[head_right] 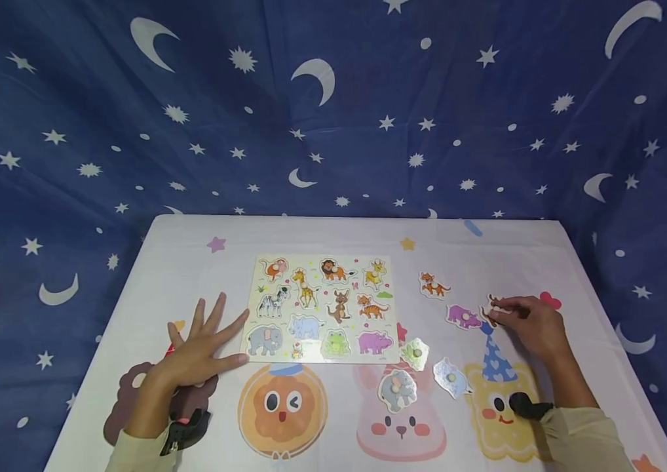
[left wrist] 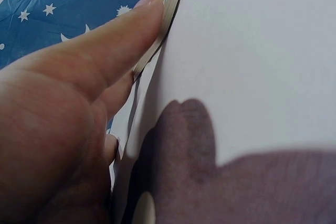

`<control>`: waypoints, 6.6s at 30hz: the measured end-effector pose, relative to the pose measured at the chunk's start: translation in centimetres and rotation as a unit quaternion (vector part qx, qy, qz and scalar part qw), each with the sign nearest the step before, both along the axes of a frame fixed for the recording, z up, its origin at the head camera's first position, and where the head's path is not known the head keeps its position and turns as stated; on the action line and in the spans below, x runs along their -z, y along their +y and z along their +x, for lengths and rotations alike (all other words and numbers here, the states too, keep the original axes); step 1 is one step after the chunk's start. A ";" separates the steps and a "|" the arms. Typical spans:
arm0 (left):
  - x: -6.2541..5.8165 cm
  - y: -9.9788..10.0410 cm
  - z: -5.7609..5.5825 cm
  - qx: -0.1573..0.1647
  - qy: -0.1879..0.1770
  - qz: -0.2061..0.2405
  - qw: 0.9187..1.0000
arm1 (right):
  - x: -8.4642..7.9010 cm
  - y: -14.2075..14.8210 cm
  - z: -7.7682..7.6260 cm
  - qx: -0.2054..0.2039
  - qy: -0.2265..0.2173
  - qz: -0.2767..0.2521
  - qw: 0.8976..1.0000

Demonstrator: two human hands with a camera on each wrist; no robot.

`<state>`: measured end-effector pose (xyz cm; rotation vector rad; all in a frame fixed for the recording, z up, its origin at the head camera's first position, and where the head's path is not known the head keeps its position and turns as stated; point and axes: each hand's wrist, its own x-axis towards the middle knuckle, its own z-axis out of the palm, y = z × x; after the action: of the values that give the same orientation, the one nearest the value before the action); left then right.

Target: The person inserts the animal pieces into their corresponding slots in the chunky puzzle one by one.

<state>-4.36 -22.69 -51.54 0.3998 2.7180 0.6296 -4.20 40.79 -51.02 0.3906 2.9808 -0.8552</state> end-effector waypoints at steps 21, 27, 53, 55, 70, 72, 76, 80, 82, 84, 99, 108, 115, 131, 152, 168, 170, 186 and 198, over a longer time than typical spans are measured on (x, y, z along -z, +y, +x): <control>0.0 0.0 -0.2 -0.003 -0.006 -0.005 1.000 | 0.5 -0.5 0.2 -0.008 0.022 0.024 0.999; -0.1 0.0 -0.1 -0.004 -0.003 -0.009 1.000 | -0.5 -1.8 0.2 -0.015 0.042 0.001 0.999; 0.4 0.1 -0.3 -0.002 0.001 -0.006 1.000 | -2.6 -13.4 -4.3 -0.179 0.121 -0.115 0.970; 0.4 0.1 -0.3 -0.002 0.001 -0.007 1.000 | -2.5 -14.2 -4.6 -0.189 0.126 -0.128 0.965; 0.3 0.0 -0.3 -0.002 -0.001 -0.004 1.000 | -2.1 -20.0 -5.9 -0.252 0.077 -0.159 0.952; 0.3 0.0 -0.2 -0.002 -0.002 -0.005 1.000 | -2.0 -20.7 -5.8 -0.260 0.070 -0.164 0.949; 0.3 0.1 -0.2 -0.002 -0.003 -0.004 1.000 | -1.9 -21.8 -5.8 -0.270 0.068 -0.169 0.945; 0.1 0.1 -0.1 -0.002 -0.002 -0.004 1.000 | -1.8 -22.7 -5.9 -0.279 0.066 -0.174 0.942; 0.0 0.0 -0.1 -0.002 -0.001 -0.004 1.000 | -1.7 -23.2 -6.0 -0.284 0.068 -0.177 0.940; 0.0 0.0 -0.1 -0.002 0.001 -0.005 1.000 | -1.6 -23.6 -6.2 -0.287 0.067 -0.175 0.939; 0.2 -0.1 -0.1 0.000 -0.003 -0.010 1.000 | -0.2 -25.4 -6.8 -0.299 0.064 -0.141 0.942; 0.1 -0.2 -0.1 0.004 -0.007 -0.006 1.000 | 0.0 -25.8 -6.9 -0.293 0.070 -0.109 0.947; -0.2 -0.3 -0.1 0.010 0.000 0.002 1.000 | 0.1 -25.9 -7.0 -0.282 0.063 -0.092 0.953; -0.2 -0.2 -0.1 0.009 -0.002 0.001 1.000 | -0.1 -26.1 -6.9 -0.274 0.051 -0.072 0.958; -0.2 -0.1 -0.1 0.004 -0.005 0.001 1.000 | -0.1 -26.4 -7.2 -0.258 0.034 -0.071 0.963; -0.2 -0.1 0.0 0.007 -0.004 0.001 1.000 | -2.1 -24.4 -7.0 -0.282 0.030 -0.096 0.954; -0.2 -0.1 0.0 0.006 -0.004 -0.001 1.000 | -2.5 -23.6 -7.1 -0.274 0.041 -0.095 0.956; -0.1 -0.1 -0.1 0.004 -0.004 -0.005 1.000 | -3.8 -15.2 -7.5 -0.123 0.098 -0.079 0.984; -0.1 0.0 -0.1 0.006 -0.006 -0.005 1.000 | -3.0 -10.3 -6.5 -0.093 0.076 -0.038 0.992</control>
<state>-4.44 -22.66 -51.44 0.4075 2.7055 0.6128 -10.66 30.53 -48.06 0.0460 3.0442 -1.0172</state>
